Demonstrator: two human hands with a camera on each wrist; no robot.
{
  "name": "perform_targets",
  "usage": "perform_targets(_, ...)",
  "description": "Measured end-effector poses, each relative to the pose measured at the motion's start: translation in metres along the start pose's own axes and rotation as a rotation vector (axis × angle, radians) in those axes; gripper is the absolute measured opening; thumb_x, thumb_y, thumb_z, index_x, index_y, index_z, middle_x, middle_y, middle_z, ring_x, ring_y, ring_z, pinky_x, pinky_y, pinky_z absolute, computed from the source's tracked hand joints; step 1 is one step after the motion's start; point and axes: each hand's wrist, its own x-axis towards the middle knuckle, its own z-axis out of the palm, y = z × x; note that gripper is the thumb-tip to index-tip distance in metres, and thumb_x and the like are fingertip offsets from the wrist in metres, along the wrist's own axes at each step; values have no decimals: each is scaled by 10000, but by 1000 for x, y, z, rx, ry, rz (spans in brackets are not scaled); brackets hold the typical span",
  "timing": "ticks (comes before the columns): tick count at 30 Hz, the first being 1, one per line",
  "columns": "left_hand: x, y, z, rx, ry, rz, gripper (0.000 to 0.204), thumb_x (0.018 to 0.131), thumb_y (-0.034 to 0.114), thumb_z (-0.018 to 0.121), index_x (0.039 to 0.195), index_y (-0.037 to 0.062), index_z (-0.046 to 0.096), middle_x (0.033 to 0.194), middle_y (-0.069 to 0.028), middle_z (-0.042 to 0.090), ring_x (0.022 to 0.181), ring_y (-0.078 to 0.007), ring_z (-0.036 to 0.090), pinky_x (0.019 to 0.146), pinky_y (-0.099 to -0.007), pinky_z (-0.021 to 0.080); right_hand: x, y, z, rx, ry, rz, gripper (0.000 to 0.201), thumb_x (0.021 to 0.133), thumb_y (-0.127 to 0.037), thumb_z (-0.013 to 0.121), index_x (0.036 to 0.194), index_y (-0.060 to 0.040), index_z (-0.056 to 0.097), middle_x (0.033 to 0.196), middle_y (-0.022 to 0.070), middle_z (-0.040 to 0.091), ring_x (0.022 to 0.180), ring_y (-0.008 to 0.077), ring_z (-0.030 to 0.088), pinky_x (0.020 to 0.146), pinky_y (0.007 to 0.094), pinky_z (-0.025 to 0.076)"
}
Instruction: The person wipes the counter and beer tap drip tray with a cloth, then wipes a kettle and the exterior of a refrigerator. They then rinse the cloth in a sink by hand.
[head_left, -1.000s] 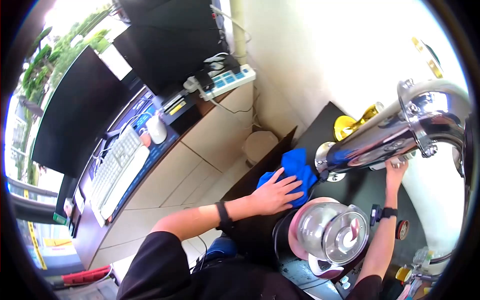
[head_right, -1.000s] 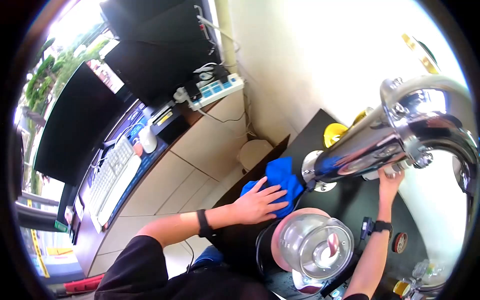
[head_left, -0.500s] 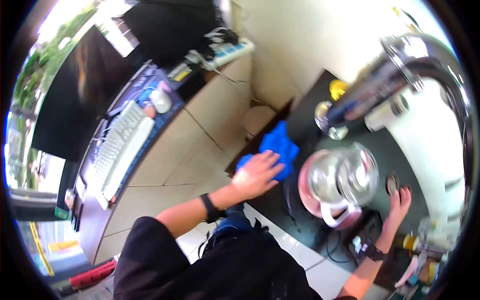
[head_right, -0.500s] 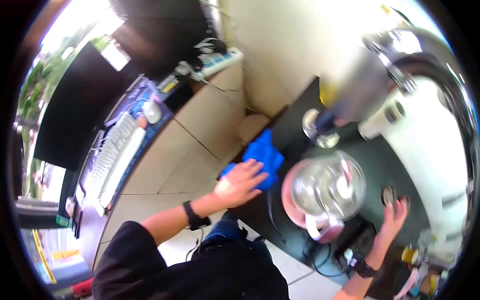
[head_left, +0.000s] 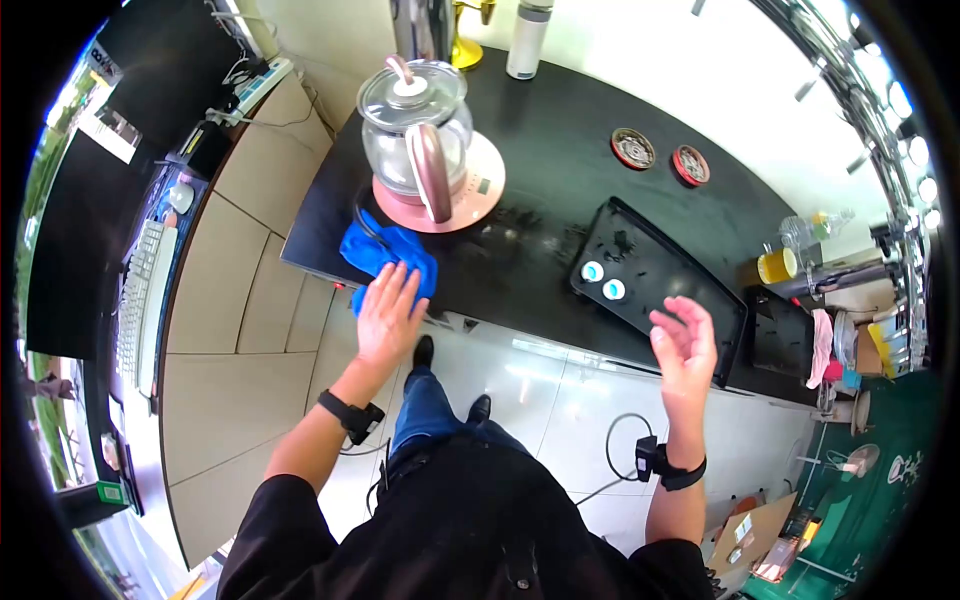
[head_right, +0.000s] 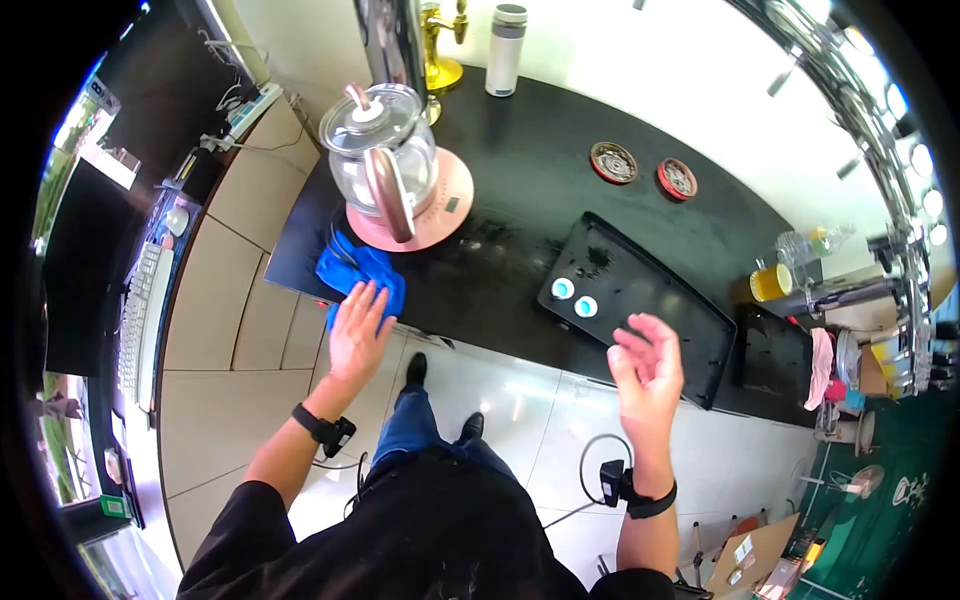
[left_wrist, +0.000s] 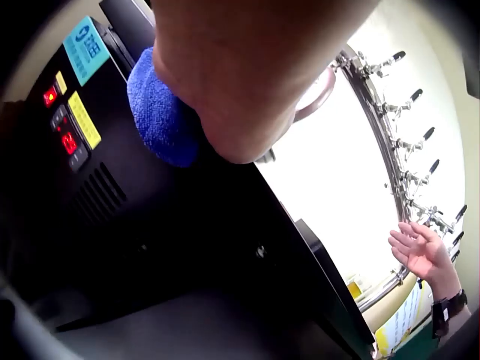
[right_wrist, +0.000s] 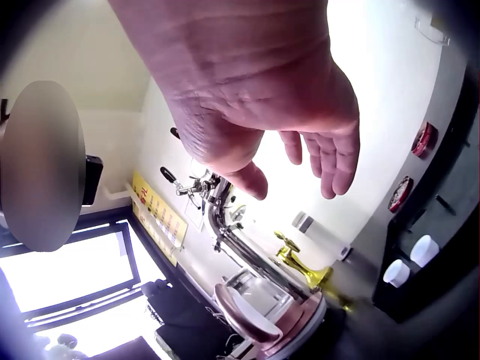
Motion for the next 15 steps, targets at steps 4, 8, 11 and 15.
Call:
perform_targets(4, 11, 65, 25, -108, 0, 138, 472, 791, 183, 747, 1230, 53, 633, 1288, -173, 595, 1237, -350, 533, 1015, -451, 438, -32, 4, -24, -9, 6, 115, 373, 880, 19, 644, 1236, 2, 533, 1218, 109, 591, 1066, 182, 630, 865, 285, 513)
perform_targets(8, 12, 119, 48, -220, -127, 248, 553, 772, 198, 745, 1297, 115, 594, 1349, -140, 550, 1275, -331, 493, 1041, -452, 411, -62, 21, -35, -1, -41, 132, 322, 886, 0, 665, 1192, 1, 568, 1104, 84, 645, 1009, 153, 647, 872, 283, 511)
perform_targets(11, 7, 123, 50, -180, -62, 416, 533, 744, 185, 742, 1258, 158, 604, 1338, -115, 549, 1264, -329, 489, 1033, -459, 410, -84, 33, -41, -100, -43, 180, 287, 894, 0, 658, 1171, 4, 584, 1065, 78, 658, 947, 148, 664, 845, 267, 515)
perform_targets(15, 2, 31, 35, -81, 57, 309, 623, 639, 105, 759, 1243, 148, 611, 1324, -110, 562, 1268, -331, 490, 1045, -461, 404, -112, 45, -43, -136, -58, 200, 269, 896, 4, 652, 1158, 0, 590, 1063, 81, 660, 942, 147, 666, 835, 261, 518)
